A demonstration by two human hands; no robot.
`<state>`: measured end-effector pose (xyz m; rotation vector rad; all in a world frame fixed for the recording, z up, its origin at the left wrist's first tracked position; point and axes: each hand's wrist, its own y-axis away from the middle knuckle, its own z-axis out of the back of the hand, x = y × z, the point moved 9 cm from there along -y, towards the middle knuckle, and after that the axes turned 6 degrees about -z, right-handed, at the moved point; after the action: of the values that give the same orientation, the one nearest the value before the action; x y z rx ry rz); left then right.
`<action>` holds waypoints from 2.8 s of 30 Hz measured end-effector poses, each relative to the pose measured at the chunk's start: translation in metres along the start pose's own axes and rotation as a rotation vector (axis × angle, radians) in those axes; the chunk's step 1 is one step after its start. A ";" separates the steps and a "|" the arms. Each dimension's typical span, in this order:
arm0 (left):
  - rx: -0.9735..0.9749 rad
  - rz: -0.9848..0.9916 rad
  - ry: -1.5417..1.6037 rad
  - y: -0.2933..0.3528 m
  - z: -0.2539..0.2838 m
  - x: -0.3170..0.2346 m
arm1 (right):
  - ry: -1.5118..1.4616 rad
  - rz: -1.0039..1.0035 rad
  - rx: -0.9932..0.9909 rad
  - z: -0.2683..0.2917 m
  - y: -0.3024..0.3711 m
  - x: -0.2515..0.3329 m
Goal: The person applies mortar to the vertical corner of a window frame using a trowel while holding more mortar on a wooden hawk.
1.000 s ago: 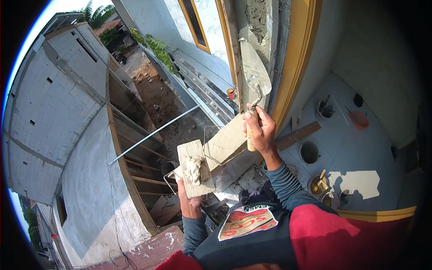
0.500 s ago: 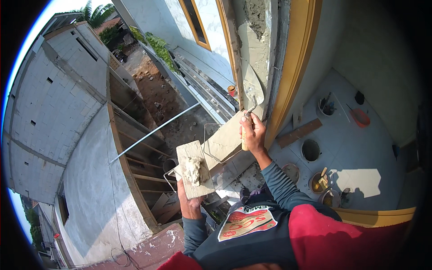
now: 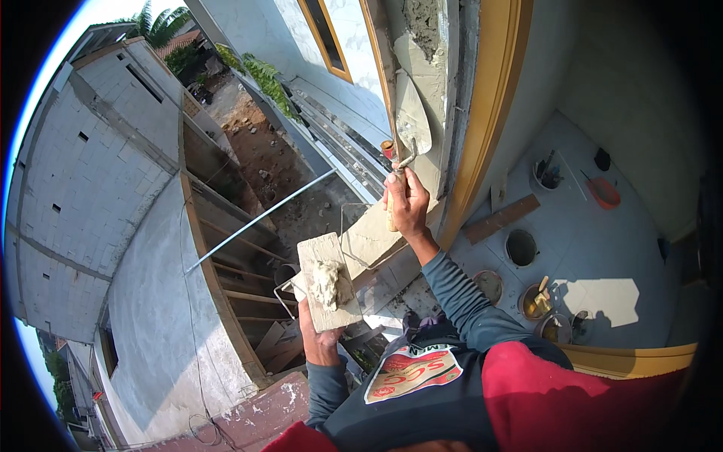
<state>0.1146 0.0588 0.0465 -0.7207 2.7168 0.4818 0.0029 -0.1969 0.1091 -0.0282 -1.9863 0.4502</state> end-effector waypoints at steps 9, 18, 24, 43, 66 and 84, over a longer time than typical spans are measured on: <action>-0.038 -0.039 -0.049 0.006 -0.001 -0.004 | 0.262 0.055 -0.090 0.052 0.013 -0.005; -0.032 0.049 0.067 -0.007 0.016 0.013 | 0.187 -0.017 0.053 0.055 0.036 0.067; 0.126 0.094 0.138 -0.001 -0.015 0.023 | 0.051 -0.043 0.064 0.010 0.004 0.049; -0.054 0.101 0.066 -0.009 0.008 0.029 | 0.435 -0.111 0.002 0.084 0.045 0.062; -0.076 0.104 0.155 -0.001 0.017 0.037 | 0.637 -0.550 0.135 0.115 0.078 0.001; 0.023 0.149 0.225 -0.012 0.011 0.050 | 0.370 -0.412 0.145 0.038 0.015 0.139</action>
<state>0.0809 0.0323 0.0163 -0.6011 2.9965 0.4249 -0.0957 -0.1638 0.2100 0.3586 -1.5394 0.2929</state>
